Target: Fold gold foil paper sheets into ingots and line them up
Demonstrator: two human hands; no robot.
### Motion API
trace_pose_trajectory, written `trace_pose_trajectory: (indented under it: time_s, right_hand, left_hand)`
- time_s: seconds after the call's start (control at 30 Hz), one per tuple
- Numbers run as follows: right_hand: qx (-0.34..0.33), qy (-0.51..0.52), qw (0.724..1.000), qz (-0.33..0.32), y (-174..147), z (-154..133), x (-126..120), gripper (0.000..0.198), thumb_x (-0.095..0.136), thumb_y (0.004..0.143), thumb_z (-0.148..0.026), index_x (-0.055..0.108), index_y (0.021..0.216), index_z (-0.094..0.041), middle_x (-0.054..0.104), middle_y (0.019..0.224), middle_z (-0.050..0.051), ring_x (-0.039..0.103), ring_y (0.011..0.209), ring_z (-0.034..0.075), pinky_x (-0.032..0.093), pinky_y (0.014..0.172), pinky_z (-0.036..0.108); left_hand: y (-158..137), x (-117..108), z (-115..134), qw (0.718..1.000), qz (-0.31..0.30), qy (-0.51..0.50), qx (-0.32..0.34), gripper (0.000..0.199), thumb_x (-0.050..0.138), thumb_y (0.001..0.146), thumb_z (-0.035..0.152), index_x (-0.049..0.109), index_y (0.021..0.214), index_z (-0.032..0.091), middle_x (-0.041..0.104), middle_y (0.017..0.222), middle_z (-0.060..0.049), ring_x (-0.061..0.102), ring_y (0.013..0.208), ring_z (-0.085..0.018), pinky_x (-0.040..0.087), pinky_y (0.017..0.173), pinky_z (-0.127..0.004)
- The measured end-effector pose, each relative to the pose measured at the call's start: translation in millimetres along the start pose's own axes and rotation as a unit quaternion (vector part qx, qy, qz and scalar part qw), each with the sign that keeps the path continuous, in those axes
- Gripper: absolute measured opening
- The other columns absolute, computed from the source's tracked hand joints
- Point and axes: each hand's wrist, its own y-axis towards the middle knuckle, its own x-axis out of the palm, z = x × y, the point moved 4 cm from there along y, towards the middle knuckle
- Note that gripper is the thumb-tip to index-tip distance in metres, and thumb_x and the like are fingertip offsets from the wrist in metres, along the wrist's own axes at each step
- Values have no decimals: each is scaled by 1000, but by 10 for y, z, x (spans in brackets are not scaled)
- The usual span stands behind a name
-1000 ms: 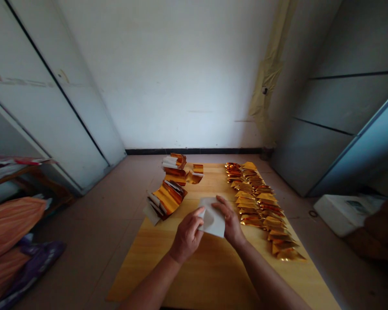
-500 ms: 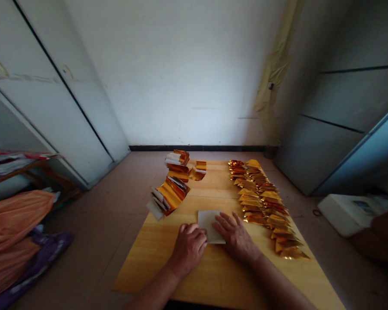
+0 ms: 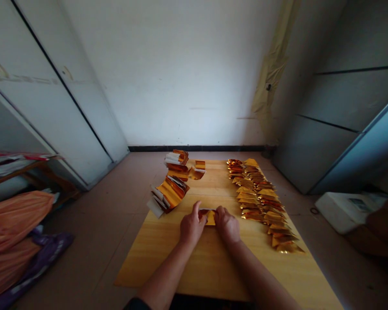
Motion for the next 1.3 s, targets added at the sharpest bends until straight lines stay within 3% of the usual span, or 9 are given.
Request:
trace_pose_trajectory:
  time_s: [0.07, 0.23, 0.43, 0.57, 0.87, 1.07, 1.3]
  right_hand:
    - [9, -58, 998, -8, 23, -40, 33, 19, 41, 93, -25, 58, 88, -18, 67, 80, 4, 62, 59, 11, 27, 47, 21]
    - [-15, -110, 994, -20, 38, -62, 90, 13, 42, 92, -19, 56, 90, -18, 66, 80, 4, 61, 60, 11, 28, 47, 21]
    - [-6, -127, 992, -25, 82, -54, 118, 20, 36, 94, -16, 56, 92, -17, 66, 78, 8, 61, 58, 14, 32, 48, 22]
    - [13, -123, 992, -36, 115, -61, 111, 24, 32, 95, -18, 55, 91, -16, 65, 77, 9, 62, 59, 14, 34, 49, 22]
    - [23, -105, 994, -31, 125, -59, 107, 17, 40, 94, -25, 55, 91, -17, 66, 78, 10, 62, 59, 15, 37, 50, 23]
    - [26, -111, 992, -47, 121, -66, 107, 19, 37, 95, -23, 56, 93, -17, 67, 81, 10, 63, 61, 15, 38, 50, 22]
    - [11, -127, 990, -54, 113, -76, 106, 18, 38, 95, -19, 56, 97, -17, 66, 83, 10, 65, 64, 17, 37, 50, 23]
  left_hand:
    - [5, 20, 26, 1000, 18, 20, 1, 58, 55, 85, 37, 37, 138, 21, 72, 85, -7, 68, 76, -20, 47, 68, -27]
    - [-29, 1, 20, 997, 61, -4, 39, 64, 55, 84, 30, 28, 141, 19, 60, 121, -13, 65, 93, -21, 49, 76, -29]
    - [-64, 9, 55, 996, 11, 65, 53, 35, 50, 86, 21, 52, 120, 22, 60, 108, -7, 63, 90, -18, 48, 75, -27]
    - [-42, 25, 103, 994, -16, 100, 45, 21, 47, 88, 24, 59, 105, 24, 58, 105, -5, 63, 82, -16, 46, 66, -24]
    - [-21, 15, 78, 998, -9, 57, 30, 18, 47, 89, 29, 60, 102, 24, 59, 103, -4, 61, 84, -15, 45, 66, -23]
    - [-85, -27, -4, 997, 43, -41, 46, 19, 51, 84, 15, 61, 99, 22, 61, 104, -4, 59, 95, -14, 46, 79, -22]
    - [-77, 20, -27, 997, 50, -26, 52, 20, 48, 86, 13, 64, 96, 22, 60, 112, -4, 60, 94, -14, 47, 79, -24]
